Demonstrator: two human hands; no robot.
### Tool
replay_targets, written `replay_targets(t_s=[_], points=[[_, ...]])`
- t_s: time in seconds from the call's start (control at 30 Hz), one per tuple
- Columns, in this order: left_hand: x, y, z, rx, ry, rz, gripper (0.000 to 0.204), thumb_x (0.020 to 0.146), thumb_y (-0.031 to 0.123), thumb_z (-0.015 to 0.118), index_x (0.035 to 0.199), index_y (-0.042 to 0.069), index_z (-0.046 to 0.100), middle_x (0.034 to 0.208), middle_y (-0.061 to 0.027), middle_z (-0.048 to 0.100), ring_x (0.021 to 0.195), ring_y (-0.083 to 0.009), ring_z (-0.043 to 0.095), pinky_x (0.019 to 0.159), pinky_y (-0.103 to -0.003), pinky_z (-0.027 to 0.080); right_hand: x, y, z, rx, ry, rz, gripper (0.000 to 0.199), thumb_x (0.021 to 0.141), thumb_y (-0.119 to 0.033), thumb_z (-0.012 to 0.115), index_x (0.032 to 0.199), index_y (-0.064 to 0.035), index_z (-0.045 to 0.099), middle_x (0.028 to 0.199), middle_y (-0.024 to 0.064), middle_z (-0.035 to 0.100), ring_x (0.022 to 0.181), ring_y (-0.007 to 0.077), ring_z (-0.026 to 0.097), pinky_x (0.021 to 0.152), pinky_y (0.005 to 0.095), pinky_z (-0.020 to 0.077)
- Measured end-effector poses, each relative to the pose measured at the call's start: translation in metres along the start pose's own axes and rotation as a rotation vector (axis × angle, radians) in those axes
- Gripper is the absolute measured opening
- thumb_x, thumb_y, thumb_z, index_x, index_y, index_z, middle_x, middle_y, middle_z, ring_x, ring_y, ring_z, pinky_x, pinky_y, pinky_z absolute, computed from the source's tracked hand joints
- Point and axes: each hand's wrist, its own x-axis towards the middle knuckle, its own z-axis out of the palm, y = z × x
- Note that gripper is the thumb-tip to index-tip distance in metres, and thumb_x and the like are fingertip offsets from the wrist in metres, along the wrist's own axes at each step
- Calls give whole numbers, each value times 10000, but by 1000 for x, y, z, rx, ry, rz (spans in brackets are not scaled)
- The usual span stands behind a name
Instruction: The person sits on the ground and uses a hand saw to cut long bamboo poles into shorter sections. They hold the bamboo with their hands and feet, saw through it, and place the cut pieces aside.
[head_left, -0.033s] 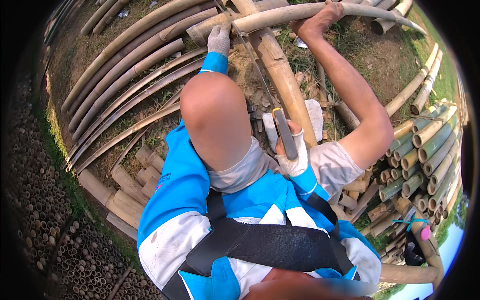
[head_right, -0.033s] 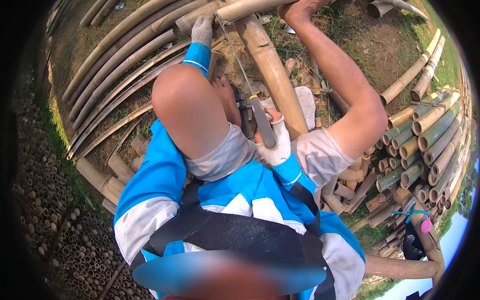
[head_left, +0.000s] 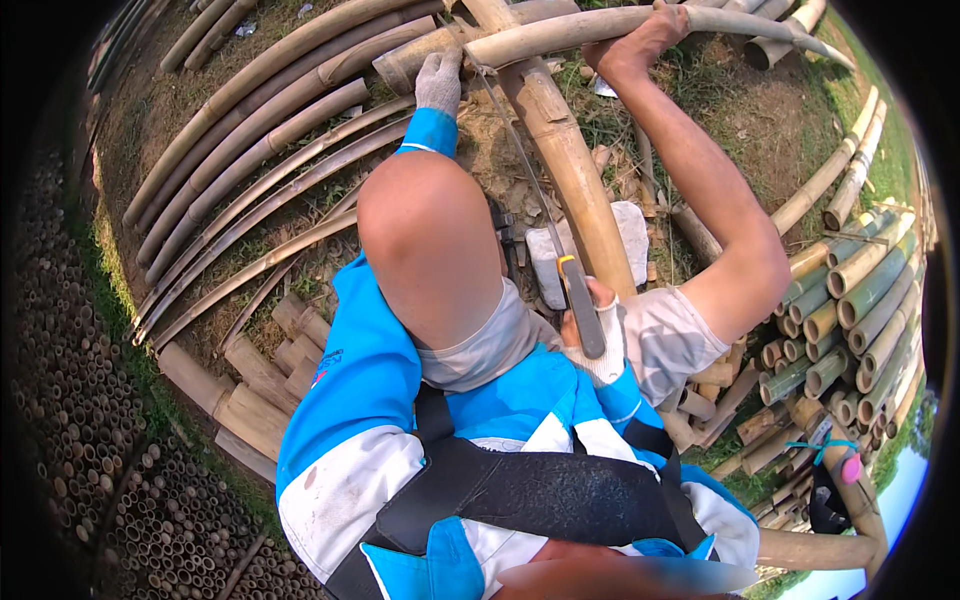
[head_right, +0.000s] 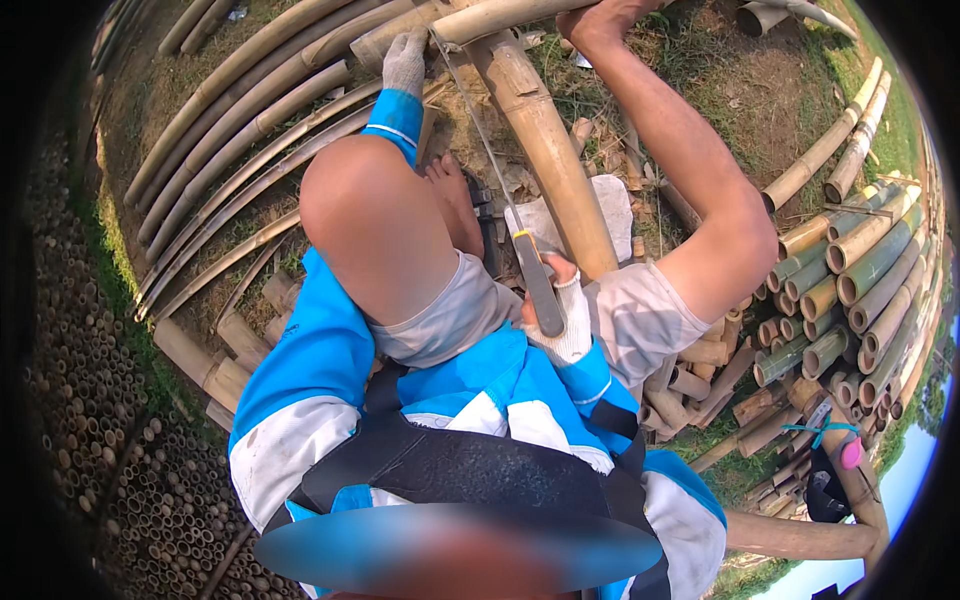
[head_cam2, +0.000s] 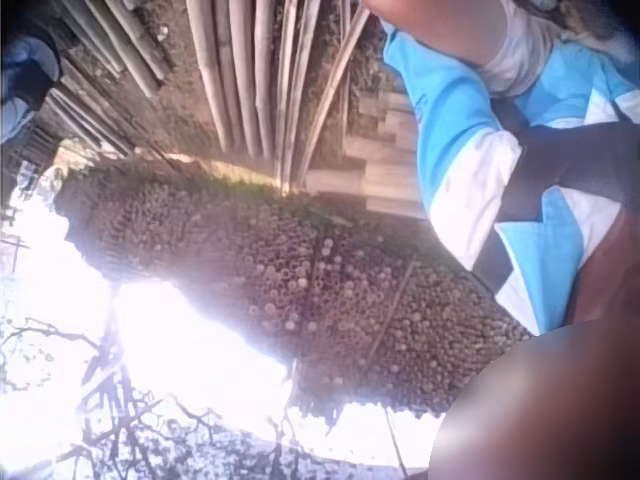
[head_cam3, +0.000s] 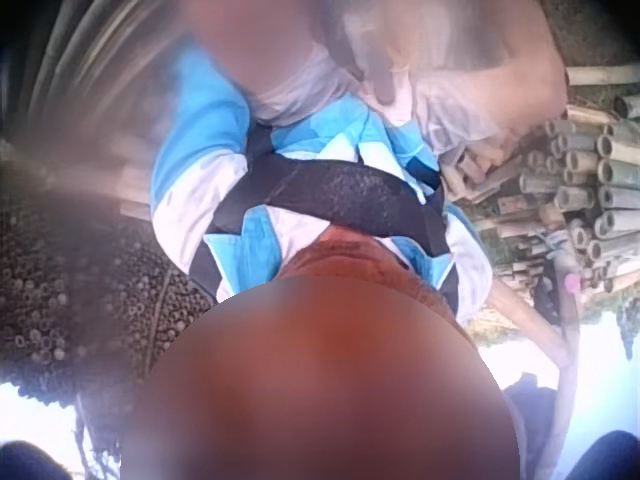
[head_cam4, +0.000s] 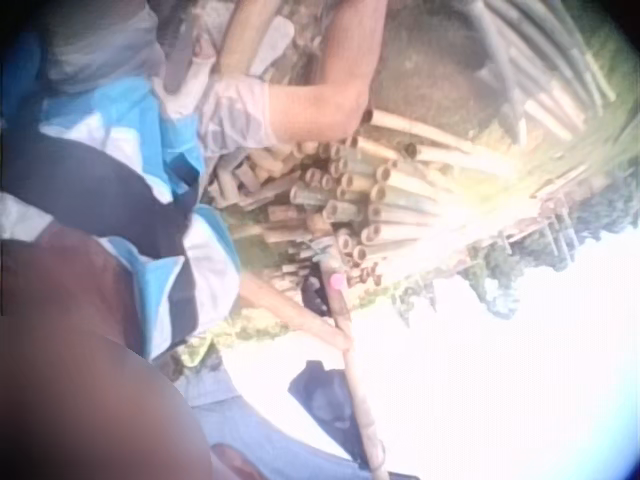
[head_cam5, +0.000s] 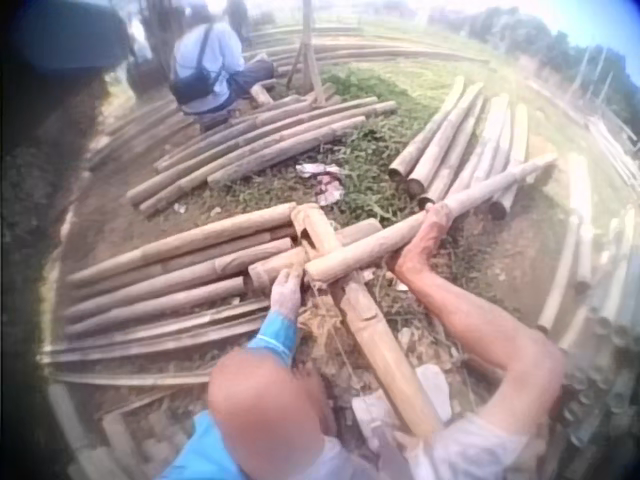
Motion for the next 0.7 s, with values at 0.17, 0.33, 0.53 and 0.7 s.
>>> replay_targets(t_s=[0.17,0.33,0.53,0.7], points=[[12,-16,1,-143,-54,-44,375,1034,407,652,944,44,670,775,-59,628,584,-142,567,484,-322,469,-2,-23,2,-225,110,-104,455,892,-32,608,1338,-33,515,1025,108,611,935,227,641,846,333,523],[25,-18,3,-53,-22,-33,359,1041,390,655,935,47,661,783,-46,628,627,-136,576,518,-305,466,179,32,68,41,66,-207,530,873,13,693,1362,-65,503,978,90,606,849,189,629,813,330,539],[19,-11,5,-159,-35,34,325,1039,358,658,921,55,667,760,-54,636,605,-147,585,517,-313,470,126,17,62,-52,149,-239,645,796,-123,793,1375,-74,513,1256,220,623,1148,432,646,952,452,549],[18,-15,7,-195,-14,-8,357,1035,373,670,952,27,690,781,-65,635,671,-147,562,584,-323,461,-44,1,-9,-243,117,-79,575,818,-48,684,1364,-20,505,1127,200,615,992,314,651,889,392,525]])
